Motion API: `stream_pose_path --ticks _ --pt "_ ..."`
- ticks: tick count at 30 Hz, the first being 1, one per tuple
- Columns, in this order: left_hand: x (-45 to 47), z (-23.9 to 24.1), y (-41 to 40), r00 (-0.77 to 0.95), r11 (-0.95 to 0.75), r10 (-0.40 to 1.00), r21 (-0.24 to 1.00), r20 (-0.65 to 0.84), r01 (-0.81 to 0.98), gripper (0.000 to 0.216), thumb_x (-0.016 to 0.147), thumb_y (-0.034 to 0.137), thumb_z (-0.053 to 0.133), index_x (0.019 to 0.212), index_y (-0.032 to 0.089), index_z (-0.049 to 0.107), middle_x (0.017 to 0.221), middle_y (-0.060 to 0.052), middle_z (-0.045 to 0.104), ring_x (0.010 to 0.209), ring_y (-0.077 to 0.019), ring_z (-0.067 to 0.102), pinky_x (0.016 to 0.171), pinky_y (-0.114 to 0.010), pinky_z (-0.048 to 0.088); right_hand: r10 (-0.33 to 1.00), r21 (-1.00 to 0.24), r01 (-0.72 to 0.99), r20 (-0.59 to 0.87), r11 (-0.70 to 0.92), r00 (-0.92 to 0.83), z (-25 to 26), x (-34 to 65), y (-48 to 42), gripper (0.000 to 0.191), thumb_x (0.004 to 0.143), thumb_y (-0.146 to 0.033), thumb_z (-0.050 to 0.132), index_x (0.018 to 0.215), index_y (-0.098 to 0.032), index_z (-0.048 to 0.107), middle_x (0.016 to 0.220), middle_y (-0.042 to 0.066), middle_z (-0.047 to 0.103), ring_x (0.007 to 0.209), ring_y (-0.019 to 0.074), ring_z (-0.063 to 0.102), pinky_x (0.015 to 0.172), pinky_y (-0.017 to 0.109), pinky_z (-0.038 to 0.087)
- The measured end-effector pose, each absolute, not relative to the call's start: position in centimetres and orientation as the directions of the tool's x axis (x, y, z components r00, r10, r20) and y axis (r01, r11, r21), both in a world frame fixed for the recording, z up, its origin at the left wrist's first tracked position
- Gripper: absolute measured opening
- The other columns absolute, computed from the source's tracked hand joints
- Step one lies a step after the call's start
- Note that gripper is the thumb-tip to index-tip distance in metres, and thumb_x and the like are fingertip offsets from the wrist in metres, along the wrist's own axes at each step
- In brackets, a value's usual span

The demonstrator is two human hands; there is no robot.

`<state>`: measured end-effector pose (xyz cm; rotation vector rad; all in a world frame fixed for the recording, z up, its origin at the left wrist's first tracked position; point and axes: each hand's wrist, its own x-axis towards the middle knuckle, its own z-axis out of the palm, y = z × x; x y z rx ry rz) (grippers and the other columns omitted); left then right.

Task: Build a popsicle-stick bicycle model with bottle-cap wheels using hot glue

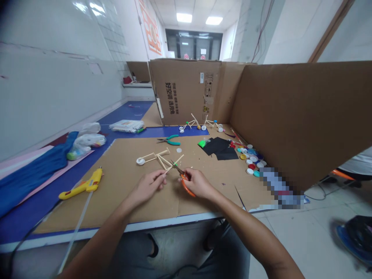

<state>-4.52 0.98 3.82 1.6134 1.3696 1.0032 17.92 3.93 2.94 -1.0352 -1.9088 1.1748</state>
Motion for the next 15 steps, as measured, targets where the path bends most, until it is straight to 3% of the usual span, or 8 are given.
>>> stream_pose_path --ticks 6,15 --pt "-3.8 4.0 2.1 0.221 0.109 0.967 0.991 -0.124 0.076 0.022 0.081 0.032 0.061 0.096 0.017 0.065 0.065 -0.002 0.067 0.046 -0.0099 0.056 0.043 -0.018 0.038 0.829 -0.914 0.287 0.086 0.286 -0.552 3.2 17.5 4.3 0.022 0.084 -0.038 0.064 0.085 -0.017 0.059 0.068 -0.005 0.043 0.063 0.0112 0.037 0.059 0.024 0.033" --pt "-4.5 4.1 2.2 0.324 0.182 0.93 0.983 -0.174 0.008 0.023 0.085 0.032 0.057 0.099 0.017 0.064 0.06 0.0 0.066 0.035 -0.0053 0.046 0.036 -0.015 0.029 0.79 -0.92 0.304 0.01 0.247 -0.613 3.4 17.4 4.9 0.028 0.078 -0.042 0.07 0.083 -0.016 0.059 0.069 -0.005 0.045 0.064 0.0116 0.039 0.059 0.024 0.034"
